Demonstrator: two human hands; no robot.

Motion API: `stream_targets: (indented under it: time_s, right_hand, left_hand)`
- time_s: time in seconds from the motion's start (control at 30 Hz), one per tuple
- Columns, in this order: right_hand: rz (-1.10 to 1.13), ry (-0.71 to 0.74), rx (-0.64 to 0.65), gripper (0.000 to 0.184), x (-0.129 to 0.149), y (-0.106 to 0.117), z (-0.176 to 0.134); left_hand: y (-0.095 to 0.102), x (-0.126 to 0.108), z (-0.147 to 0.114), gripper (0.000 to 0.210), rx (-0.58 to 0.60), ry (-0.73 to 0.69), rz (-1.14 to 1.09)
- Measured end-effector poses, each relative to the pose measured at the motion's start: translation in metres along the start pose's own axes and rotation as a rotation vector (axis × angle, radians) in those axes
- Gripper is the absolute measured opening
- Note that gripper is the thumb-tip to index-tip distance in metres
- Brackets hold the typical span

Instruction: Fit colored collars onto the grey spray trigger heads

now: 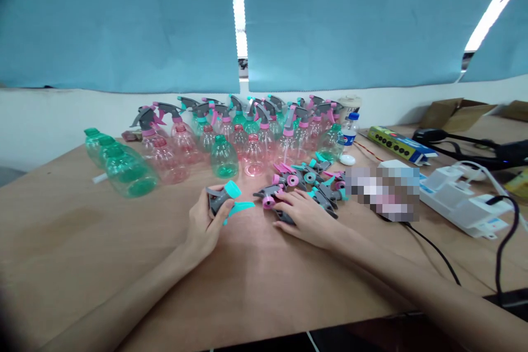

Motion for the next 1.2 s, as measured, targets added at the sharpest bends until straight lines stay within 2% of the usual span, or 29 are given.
stream_targets:
  time_s: [0.13,0.2,0.33,0.43,0.53,0.6,0.7,0.83,1.0,1.2]
  right_hand:
    - [0.009,-0.008,-0.042,0.026,-0.007,0.007,-0.026]
    - [-0.01,-0.061,-0.06,0.025,-0.01,0.011,-0.037]
    - [-0.023,-0.139,-0.119,0.022,-0.007,0.024,-0.044]
    - [0.01,-0.083,-0.165,0.029,0.009,0.029,-0.027]
    - [-0.032,-0.035,-0.155,0.043,0.019,0.018,0.001]
    - [-0.099,0.003,-0.113,0.041,0.021,0.003,0.018]
    - [-0.186,-0.057,-0.092,0.032,0.006,-0.011,0.029]
    - [-0.213,-0.107,-0.094,0.031,-0.012,-0.014,0.013]
    - [-0.183,-0.119,-0.138,0.03,-0.018,0.002,-0.015]
    - [-0.202,-0.218,-0.197,0.022,-0.026,0.014,-0.03]
  left_hand:
    - [-0.003,-0.003,-0.001,0.029,0.022,-0.027,0.045]
    - [-0.005,-0.002,0.0,0.029,0.034,-0.019,0.059]
    - [-0.009,-0.001,0.0,0.028,0.061,-0.012,0.07]
    - [-0.013,-0.002,-0.001,0.029,0.084,-0.012,0.074]
    - [-0.013,-0.001,-0.002,0.029,0.087,-0.004,0.082]
    - [-0.012,-0.001,-0.002,0.03,0.079,-0.001,0.087]
    - [-0.009,-0.002,-0.001,0.029,0.066,-0.001,0.09]
    - [-0.01,-0.004,-0.001,0.028,0.079,-0.023,0.088]
    - [-0.014,-0.009,-0.003,0.026,0.11,-0.061,0.076]
    - [-0.014,-0.012,-0.005,0.025,0.082,-0.054,0.038]
Point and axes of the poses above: each hand's wrist, its own z-axis towards the middle knuckle, its own y-axis out of the back of the hand, x = y × z, the point moved 8 cm from there along z, towards the middle knuckle, and after that the axes turned 2 degrees about x, right-handed, at the moved point
